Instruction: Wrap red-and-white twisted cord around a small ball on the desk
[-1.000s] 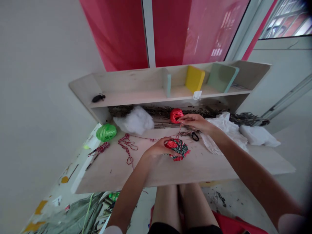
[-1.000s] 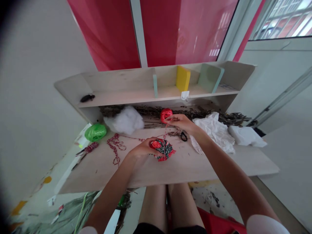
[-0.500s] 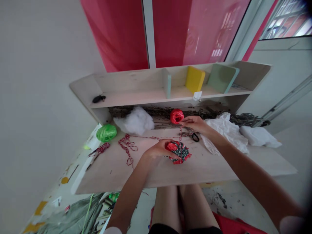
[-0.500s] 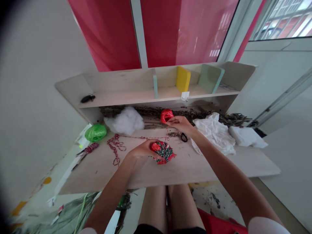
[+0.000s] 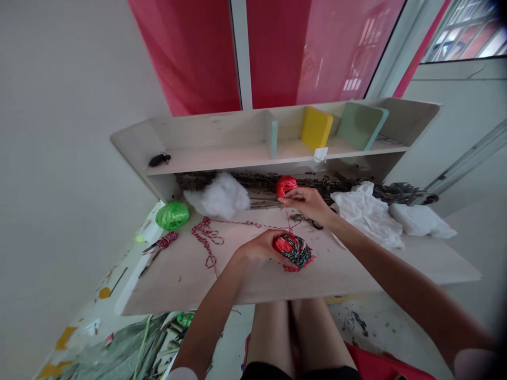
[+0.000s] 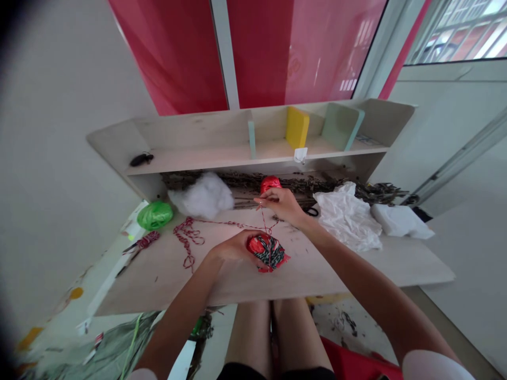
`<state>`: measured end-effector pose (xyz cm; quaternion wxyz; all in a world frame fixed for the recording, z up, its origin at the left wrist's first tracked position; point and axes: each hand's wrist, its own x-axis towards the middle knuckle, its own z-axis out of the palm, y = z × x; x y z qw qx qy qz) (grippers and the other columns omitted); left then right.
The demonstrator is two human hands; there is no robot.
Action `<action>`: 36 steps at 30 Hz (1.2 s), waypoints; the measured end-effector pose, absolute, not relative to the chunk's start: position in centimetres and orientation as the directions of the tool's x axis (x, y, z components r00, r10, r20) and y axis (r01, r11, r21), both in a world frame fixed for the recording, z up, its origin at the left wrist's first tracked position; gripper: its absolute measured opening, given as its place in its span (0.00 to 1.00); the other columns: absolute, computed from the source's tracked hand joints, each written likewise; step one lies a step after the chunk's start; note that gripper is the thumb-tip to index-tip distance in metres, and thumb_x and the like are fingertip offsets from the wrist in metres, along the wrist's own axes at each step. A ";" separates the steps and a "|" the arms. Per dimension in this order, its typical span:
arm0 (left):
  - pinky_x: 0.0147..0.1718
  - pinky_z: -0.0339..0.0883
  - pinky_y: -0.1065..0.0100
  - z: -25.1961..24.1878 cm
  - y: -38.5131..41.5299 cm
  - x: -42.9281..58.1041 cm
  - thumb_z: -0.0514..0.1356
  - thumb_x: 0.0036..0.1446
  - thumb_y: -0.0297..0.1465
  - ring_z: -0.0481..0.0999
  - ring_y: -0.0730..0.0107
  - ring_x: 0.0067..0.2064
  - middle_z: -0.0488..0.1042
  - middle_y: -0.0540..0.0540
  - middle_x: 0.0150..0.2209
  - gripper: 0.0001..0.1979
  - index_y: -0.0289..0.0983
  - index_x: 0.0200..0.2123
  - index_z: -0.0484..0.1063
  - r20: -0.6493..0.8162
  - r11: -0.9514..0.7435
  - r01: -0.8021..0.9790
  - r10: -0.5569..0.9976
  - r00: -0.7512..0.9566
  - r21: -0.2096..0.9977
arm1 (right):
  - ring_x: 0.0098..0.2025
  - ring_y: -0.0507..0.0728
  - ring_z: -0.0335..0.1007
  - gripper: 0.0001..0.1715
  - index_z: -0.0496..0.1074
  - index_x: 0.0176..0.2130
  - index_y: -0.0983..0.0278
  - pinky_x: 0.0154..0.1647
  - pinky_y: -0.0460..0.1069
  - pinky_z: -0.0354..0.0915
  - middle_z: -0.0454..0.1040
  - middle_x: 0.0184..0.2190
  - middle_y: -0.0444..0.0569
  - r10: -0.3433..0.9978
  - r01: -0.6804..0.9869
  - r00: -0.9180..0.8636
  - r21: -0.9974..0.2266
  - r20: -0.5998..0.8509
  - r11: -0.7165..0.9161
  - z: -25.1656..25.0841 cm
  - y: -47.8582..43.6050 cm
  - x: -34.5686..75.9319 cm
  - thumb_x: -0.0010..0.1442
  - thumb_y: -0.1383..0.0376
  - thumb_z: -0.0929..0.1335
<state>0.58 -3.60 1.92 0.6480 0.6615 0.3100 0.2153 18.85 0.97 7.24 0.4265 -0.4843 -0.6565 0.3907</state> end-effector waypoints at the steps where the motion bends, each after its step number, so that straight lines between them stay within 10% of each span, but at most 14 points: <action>1: 0.49 0.67 0.59 2.0 -3.6 0.6 0.76 0.26 0.29 0.76 0.59 0.45 0.78 0.43 0.42 0.33 0.35 0.43 0.76 -0.125 0.041 0.135 0.693 0.710 0.990 | 0.29 0.56 0.74 0.25 0.74 0.32 0.67 0.25 0.47 0.64 0.79 0.28 0.53 0.972 0.304 -0.154 -0.927 0.179 0.219 7.0 1.2 18.9 0.47 0.47 0.73; 21: 0.38 0.69 0.66 2.1 -2.6 0.0 0.75 0.30 0.33 0.75 0.67 0.37 0.77 0.45 0.37 0.31 0.33 0.42 0.74 -0.061 0.059 0.021 0.846 0.529 0.998 | 0.18 0.46 0.53 0.34 0.77 0.35 0.68 0.18 0.44 0.47 0.66 0.18 0.42 0.960 0.452 -0.241 -0.892 -0.146 -0.022 6.0 0.5 25.0 0.45 0.41 0.71; 28: 0.45 0.68 0.61 -0.2 -1.6 0.4 0.73 0.34 0.33 0.73 0.62 0.40 0.71 0.45 0.40 0.32 0.37 0.47 0.75 0.239 -0.410 0.490 0.896 0.374 0.769 | 0.20 0.47 0.55 0.31 0.76 0.28 0.67 0.20 0.44 0.50 0.65 0.18 0.43 0.908 0.489 -0.375 -0.872 -0.186 0.023 7.1 -0.3 25.3 0.46 0.41 0.71; 36: 0.47 0.68 0.60 -0.4 -1.9 0.8 0.66 0.45 0.30 0.72 0.60 0.46 0.66 0.43 0.47 0.38 0.41 0.61 0.61 0.279 -0.421 0.708 0.907 0.316 0.566 | 0.19 0.46 0.50 0.30 0.77 0.30 0.68 0.17 0.44 0.46 0.66 0.20 0.44 0.951 0.414 -0.308 -0.904 -0.028 0.108 8.2 -1.8 22.9 0.50 0.43 0.69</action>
